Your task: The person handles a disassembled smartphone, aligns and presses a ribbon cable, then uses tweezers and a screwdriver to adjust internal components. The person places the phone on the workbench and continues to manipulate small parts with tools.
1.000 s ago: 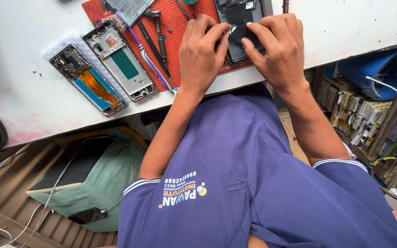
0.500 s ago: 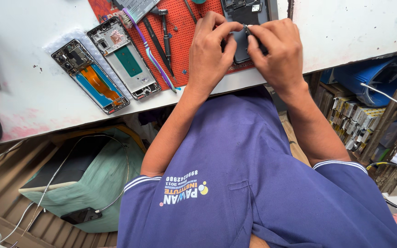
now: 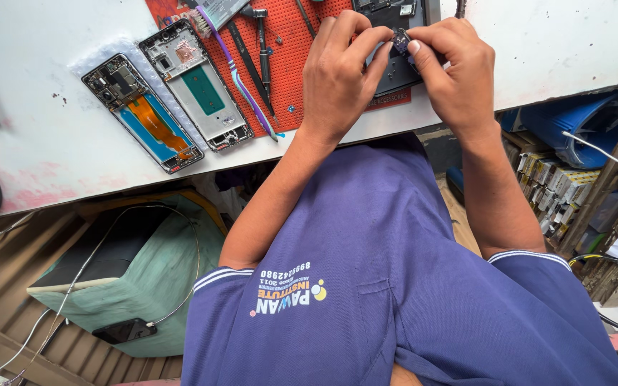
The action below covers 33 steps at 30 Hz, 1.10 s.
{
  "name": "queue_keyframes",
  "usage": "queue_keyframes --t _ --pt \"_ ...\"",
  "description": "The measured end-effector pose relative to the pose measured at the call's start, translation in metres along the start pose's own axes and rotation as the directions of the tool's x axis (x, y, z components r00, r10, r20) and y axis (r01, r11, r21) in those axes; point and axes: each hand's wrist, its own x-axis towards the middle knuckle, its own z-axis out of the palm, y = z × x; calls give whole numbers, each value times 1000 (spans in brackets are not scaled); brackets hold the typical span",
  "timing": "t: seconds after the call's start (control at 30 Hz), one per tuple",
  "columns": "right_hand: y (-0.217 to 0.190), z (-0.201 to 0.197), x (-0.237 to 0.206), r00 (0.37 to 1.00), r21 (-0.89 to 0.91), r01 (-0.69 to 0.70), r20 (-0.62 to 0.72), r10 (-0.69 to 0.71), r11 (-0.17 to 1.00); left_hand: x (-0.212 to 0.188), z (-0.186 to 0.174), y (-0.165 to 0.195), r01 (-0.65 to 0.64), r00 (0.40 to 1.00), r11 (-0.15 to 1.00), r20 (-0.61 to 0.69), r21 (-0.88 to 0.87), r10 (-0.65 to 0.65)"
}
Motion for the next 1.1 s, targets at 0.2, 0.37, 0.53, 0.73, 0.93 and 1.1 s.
queue_keyframes --t 0.2,0.37,0.53,0.73,0.93,1.1 --pt "2 -6 -1 996 101 -84 31 81 991 0 -1 2 -147 989 987 -2 63 147" --pt "2 -9 -2 997 136 -74 39 70 988 2 -3 3 -255 967 957 37 140 253" --pt "1 -10 -3 996 109 -77 47 72 991 7 -4 1 -347 938 914 77 209 338" --pt "0 -9 -4 998 71 -52 27 50 996 12 -3 0 -375 927 901 119 219 357" --pt "-3 -9 -4 991 -144 99 -75 -111 985 2 -13 -3 -68 996 989 48 -132 74" --pt "-5 0 -4 931 -489 269 -89 -355 830 -31 -35 -11 304 948 821 67 -483 -311"
